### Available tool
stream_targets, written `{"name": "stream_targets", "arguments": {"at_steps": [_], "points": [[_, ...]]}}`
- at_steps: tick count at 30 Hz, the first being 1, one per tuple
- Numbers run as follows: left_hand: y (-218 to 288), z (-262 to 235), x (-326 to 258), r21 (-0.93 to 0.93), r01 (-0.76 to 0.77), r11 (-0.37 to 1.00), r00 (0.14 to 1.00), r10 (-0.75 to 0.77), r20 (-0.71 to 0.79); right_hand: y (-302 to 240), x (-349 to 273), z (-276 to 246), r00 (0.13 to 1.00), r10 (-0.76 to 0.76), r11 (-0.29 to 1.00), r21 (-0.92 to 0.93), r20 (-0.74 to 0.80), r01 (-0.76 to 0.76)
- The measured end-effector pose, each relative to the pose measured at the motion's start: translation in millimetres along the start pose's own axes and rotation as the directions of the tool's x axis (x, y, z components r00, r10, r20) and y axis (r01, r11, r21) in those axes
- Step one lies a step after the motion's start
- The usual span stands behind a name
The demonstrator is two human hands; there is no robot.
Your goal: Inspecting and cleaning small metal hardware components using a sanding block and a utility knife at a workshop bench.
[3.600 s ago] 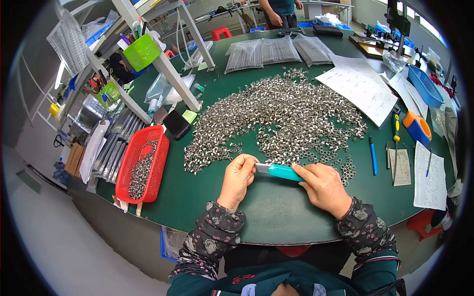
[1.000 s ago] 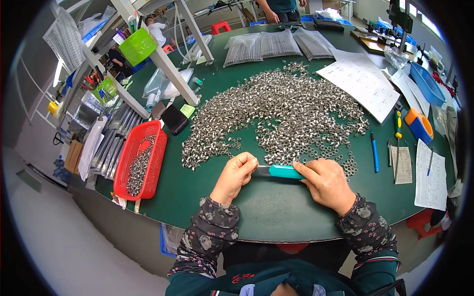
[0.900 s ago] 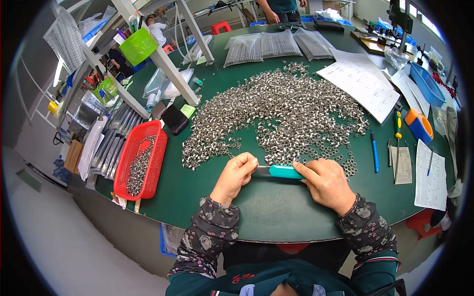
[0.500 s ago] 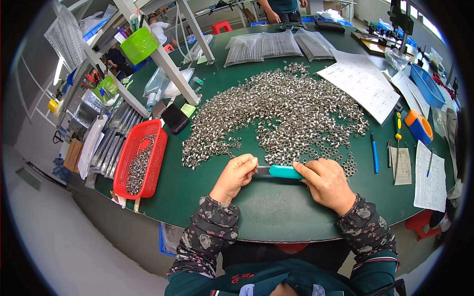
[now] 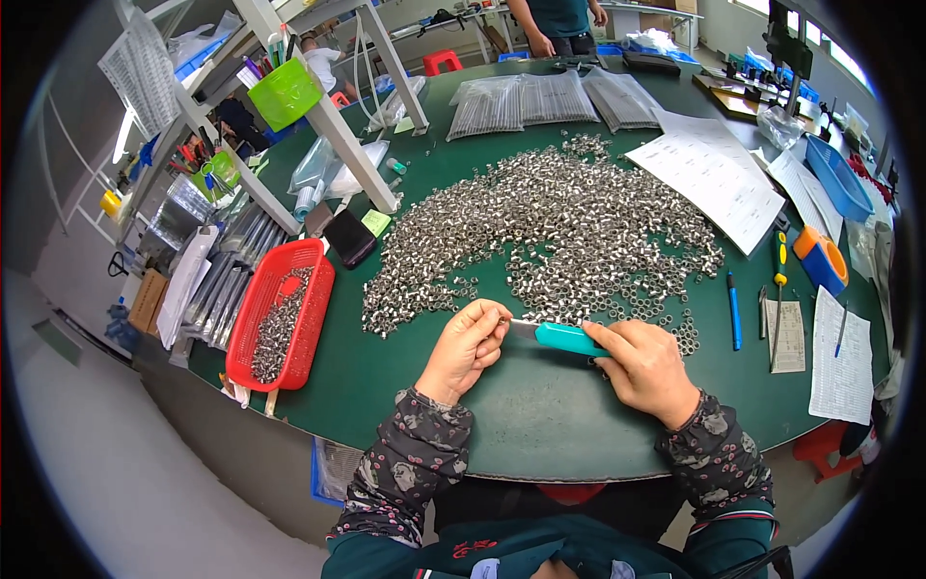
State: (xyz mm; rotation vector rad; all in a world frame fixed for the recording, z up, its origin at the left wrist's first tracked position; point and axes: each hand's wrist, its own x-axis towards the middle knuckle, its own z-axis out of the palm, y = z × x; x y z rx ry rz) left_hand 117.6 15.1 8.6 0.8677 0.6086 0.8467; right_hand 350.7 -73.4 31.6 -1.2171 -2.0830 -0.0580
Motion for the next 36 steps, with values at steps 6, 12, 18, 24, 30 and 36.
{"name": "stream_targets", "arguments": {"at_steps": [6,12,18,24,30,36], "points": [[-1.4,-1.6,2.1,-0.075,-0.032,0.997,0.999,0.033,0.008,0.2,0.5,0.4,1.000,0.008,1.000,0.001,0.010,-0.008],[0.5,0.7,-0.6,-0.070,-0.033,0.997,0.999,0.033,0.002,-0.5,-1.0,1.0,1.000,0.007,1.000,0.010,0.019,-0.007],[-4.9,-3.7,1.4,-0.105,-0.075,0.992,0.996,0.081,0.047,-1.9,-0.8,0.4,0.999,0.039,0.998,0.050,0.020,-0.040],[-3.5,-0.5,2.0,-0.085,-0.091,0.992,0.995,0.093,0.023,-0.6,-0.6,2.4,0.997,0.075,0.992,0.101,0.029,-0.078],[-3.9,4.6,0.1,-0.044,-0.112,0.993,0.994,0.111,-0.017,-1.6,-1.2,2.2,0.994,0.097,0.988,0.113,0.056,-0.103],[-6.6,3.0,1.0,-0.004,-0.088,0.996,0.996,0.088,-0.026,-0.6,-1.6,2.9,0.990,0.112,0.981,0.152,0.082,-0.124]]}}
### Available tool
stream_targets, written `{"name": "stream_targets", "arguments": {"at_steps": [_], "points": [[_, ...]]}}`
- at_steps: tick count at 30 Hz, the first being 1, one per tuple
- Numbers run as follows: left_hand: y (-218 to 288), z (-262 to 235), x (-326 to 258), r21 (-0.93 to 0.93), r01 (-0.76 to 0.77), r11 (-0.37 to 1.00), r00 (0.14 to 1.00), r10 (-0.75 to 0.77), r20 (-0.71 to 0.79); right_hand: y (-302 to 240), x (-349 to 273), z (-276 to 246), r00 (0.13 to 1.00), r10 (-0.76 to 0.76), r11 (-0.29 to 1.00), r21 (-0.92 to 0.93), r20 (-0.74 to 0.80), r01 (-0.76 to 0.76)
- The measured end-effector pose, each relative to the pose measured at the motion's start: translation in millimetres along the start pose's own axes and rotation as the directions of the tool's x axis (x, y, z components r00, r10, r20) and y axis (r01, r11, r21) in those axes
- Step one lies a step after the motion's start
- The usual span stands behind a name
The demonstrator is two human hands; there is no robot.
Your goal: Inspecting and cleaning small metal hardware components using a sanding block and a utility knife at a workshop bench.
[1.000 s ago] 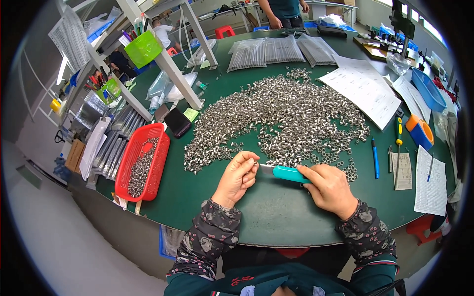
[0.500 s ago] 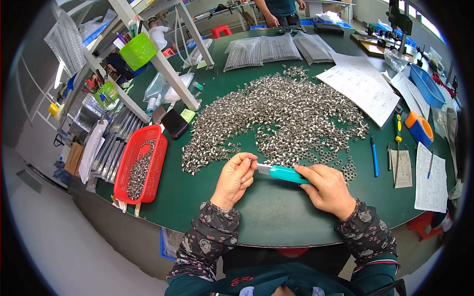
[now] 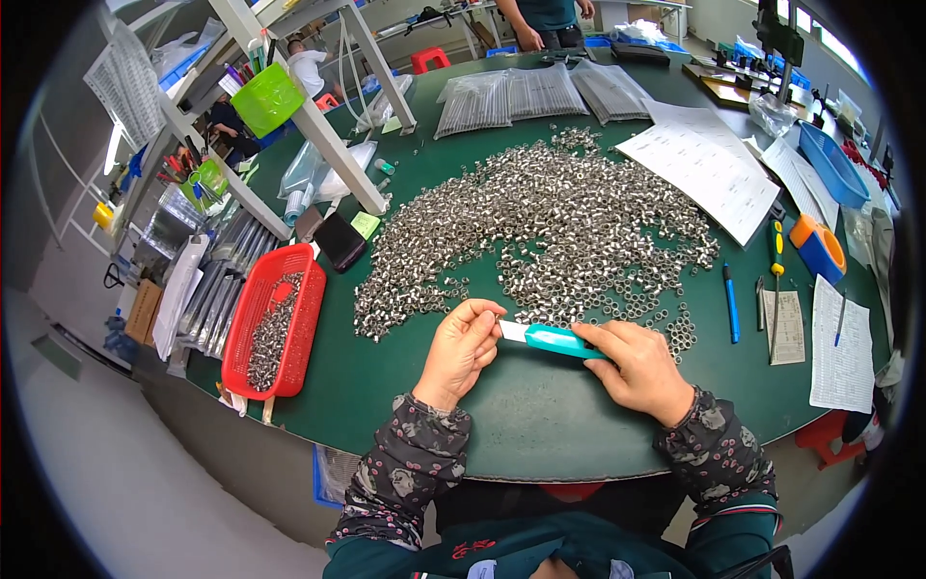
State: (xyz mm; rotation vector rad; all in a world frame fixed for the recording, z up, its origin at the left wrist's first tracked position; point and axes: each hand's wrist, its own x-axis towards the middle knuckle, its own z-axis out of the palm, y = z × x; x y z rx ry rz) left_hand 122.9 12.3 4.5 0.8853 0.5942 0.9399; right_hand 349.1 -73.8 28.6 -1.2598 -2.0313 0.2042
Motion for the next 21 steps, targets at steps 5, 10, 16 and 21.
{"name": "stream_targets", "arguments": {"at_steps": [5,10,16,21], "points": [[-0.2,1.8,-1.1,0.007,0.009,1.000,1.000,-0.009,0.005,2.5,-1.1,1.1,1.000,-0.002,0.999,0.042,0.008,0.001],[-1.5,2.9,-2.3,0.041,-0.028,0.999,1.000,0.028,0.009,2.6,-0.5,1.3,0.999,0.011,0.996,0.082,0.043,-0.015],[-4.3,1.5,-1.4,0.113,-0.066,0.991,0.998,0.067,0.001,1.8,-0.5,3.4,1.000,-0.028,1.000,0.010,-0.011,0.028],[-4.0,5.2,-1.5,0.202,-0.052,0.978,0.997,0.063,-0.048,2.1,-0.5,4.1,0.999,-0.045,0.997,-0.062,-0.022,0.044]]}}
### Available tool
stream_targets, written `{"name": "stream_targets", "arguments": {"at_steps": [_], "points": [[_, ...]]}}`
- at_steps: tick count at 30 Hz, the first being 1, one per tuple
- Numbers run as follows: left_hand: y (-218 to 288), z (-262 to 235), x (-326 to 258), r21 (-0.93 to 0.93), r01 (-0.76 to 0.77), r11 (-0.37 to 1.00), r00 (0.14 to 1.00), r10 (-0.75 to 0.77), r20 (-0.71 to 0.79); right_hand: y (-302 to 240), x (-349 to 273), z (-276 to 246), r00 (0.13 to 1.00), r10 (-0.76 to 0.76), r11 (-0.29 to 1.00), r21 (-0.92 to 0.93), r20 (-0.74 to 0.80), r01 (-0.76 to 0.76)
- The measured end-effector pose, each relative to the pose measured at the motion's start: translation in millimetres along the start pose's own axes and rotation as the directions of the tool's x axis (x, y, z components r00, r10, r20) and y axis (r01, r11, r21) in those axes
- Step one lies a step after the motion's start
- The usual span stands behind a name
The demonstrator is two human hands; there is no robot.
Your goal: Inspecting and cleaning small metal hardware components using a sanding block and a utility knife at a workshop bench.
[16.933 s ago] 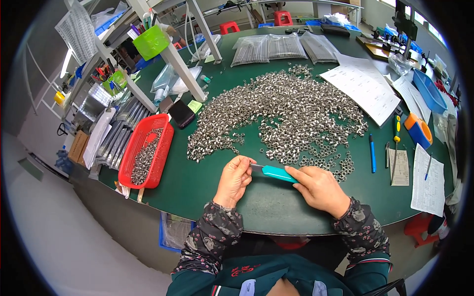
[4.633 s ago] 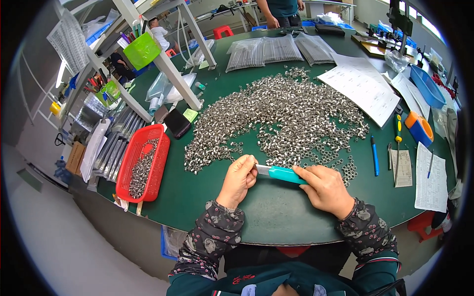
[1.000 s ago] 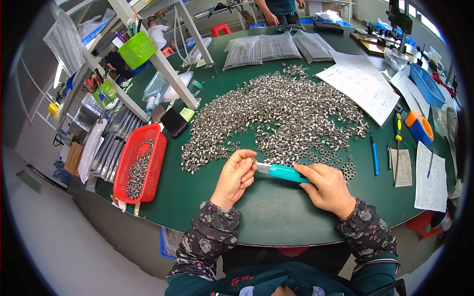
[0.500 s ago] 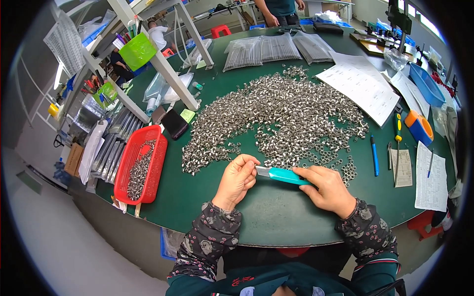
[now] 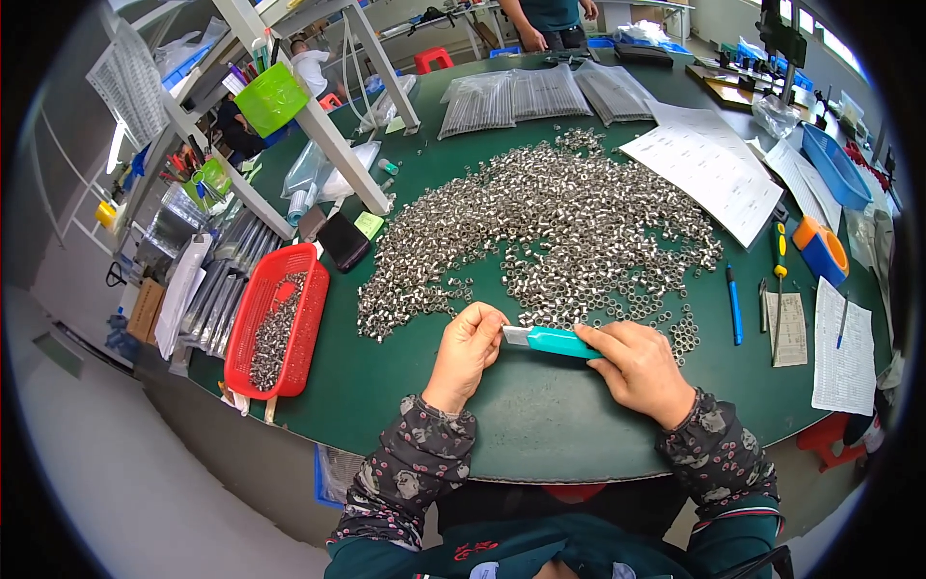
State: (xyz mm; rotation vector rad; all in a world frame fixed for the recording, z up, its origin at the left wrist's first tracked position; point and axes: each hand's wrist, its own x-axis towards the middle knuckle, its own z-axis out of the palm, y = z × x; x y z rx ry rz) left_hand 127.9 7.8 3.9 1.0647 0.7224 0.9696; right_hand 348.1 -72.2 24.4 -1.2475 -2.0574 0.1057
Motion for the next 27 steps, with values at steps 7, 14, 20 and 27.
{"name": "stream_targets", "arguments": {"at_steps": [7,14,20,27], "points": [[2.1,1.9,-1.4,0.150,0.000,0.989,0.999,0.007,-0.046,-1.2,1.8,0.6,0.999,-0.048,0.996,-0.072,-0.018,0.046],[3.9,-2.1,0.0,0.219,0.006,0.976,1.000,-0.001,-0.025,-0.8,1.4,1.7,0.997,-0.070,0.994,-0.086,-0.037,0.066],[8.6,-3.4,0.3,0.191,0.144,0.971,0.989,-0.138,-0.047,-0.7,0.8,1.2,0.996,-0.082,0.990,-0.113,-0.024,0.079],[17.6,-9.6,1.6,0.098,0.334,0.938,0.942,-0.336,0.013,2.3,4.5,-0.9,0.982,-0.185,0.960,-0.224,-0.047,0.170]]}}
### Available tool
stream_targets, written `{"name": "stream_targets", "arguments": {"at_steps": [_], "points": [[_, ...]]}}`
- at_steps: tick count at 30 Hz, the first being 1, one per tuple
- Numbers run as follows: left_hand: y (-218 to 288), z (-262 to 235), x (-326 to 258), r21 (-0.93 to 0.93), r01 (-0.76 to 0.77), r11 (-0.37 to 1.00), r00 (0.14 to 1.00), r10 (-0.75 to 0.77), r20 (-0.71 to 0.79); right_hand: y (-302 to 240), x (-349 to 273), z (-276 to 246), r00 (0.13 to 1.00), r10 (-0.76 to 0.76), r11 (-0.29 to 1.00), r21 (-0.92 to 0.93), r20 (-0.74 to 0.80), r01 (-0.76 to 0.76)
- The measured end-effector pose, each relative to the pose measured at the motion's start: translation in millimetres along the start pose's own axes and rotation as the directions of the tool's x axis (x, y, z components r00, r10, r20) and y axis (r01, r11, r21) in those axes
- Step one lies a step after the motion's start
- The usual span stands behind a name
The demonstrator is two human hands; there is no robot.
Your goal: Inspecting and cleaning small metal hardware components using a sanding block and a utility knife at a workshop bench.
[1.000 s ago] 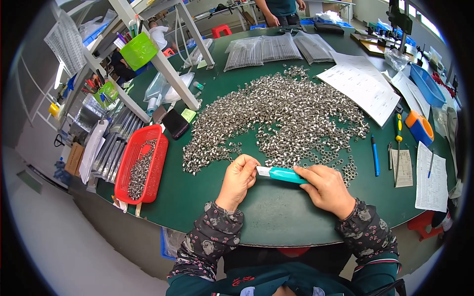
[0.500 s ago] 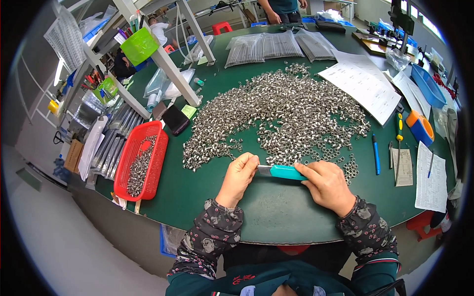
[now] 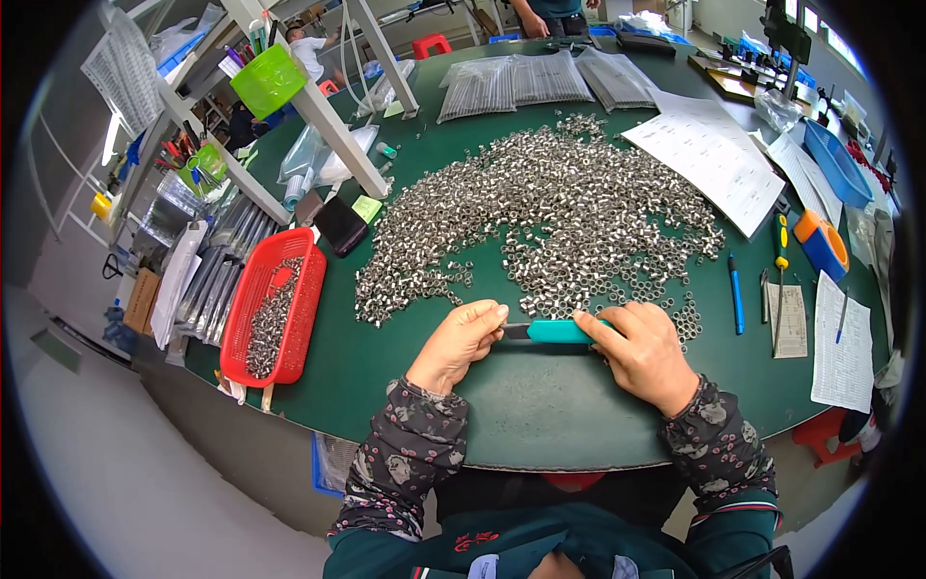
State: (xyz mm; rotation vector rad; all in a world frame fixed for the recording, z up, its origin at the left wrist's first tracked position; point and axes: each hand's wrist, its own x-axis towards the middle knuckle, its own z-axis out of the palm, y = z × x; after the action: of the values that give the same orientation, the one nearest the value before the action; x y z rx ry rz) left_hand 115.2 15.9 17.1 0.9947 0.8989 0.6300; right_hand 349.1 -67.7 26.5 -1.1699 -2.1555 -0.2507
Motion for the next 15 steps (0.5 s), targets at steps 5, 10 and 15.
{"name": "stream_targets", "arguments": {"at_steps": [5,10,15], "points": [[-0.8,-1.1,-1.8,0.045,0.028,0.999,1.000,-0.028,0.009,-2.9,4.0,-6.0,0.998,-0.065,0.993,-0.094,0.015,0.066],[-1.9,-0.7,-1.9,-0.136,-0.079,0.988,0.996,0.084,0.029,-5.6,1.9,-4.9,0.999,0.008,1.000,0.014,-0.039,-0.007],[-6.1,-4.1,0.1,-0.300,-0.193,0.934,0.976,0.215,0.042,-9.4,-1.4,-2.5,0.992,0.121,0.982,0.151,-0.027,-0.116]]}}
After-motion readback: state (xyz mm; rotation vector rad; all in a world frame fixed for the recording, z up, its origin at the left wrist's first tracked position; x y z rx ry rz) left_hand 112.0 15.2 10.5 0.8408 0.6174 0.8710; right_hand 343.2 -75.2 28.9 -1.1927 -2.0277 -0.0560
